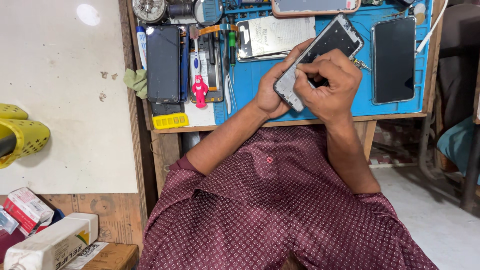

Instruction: The person uses a small metal tool to scrape and clean the edges and back surface of a disassembled smartphone. They repeatedly rub the tool along the frame and back panel, occasionally rotating the device to access different areas.

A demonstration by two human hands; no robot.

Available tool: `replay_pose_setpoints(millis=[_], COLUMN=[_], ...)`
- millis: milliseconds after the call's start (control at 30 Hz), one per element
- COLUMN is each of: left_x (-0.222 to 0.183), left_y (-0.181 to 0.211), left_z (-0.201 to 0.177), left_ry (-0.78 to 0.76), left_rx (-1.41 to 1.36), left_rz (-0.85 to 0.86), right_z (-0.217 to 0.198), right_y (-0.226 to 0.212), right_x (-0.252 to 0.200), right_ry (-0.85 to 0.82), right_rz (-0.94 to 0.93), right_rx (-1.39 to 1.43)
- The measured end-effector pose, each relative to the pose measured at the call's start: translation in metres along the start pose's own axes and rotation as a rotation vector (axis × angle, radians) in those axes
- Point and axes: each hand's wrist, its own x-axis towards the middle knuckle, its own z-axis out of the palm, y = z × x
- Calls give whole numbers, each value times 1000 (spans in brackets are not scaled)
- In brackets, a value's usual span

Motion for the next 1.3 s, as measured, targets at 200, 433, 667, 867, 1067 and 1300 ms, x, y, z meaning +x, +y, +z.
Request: replay_pose_setpoints(millis=[200, 433, 667, 867, 1067, 1300], left_x=[-1, -3, -1, -2, -2, -2], left_y=[1, -1, -1, 1, 2, -1], left_z=[1, -3, -4, -2, 1, -4], left_ry=[3, -13, 3, 5, 21, -37], left_rx=[2, 10, 16, 10, 14, 13], left_rz=[-6, -13, -11, -15, -20, 9], right_z=[1, 2, 0, 1, 0, 2], right_y=[0, 2, 4, 5, 6, 5], right_x=[0, 0, 0, 1, 0, 0], right_ry=[-5, -46, -28, -51, -50, -32], right_rz=[1, -70, -33, -74, -59, -57], right_rx=[-19, -65, -15, -42, -34, -38])
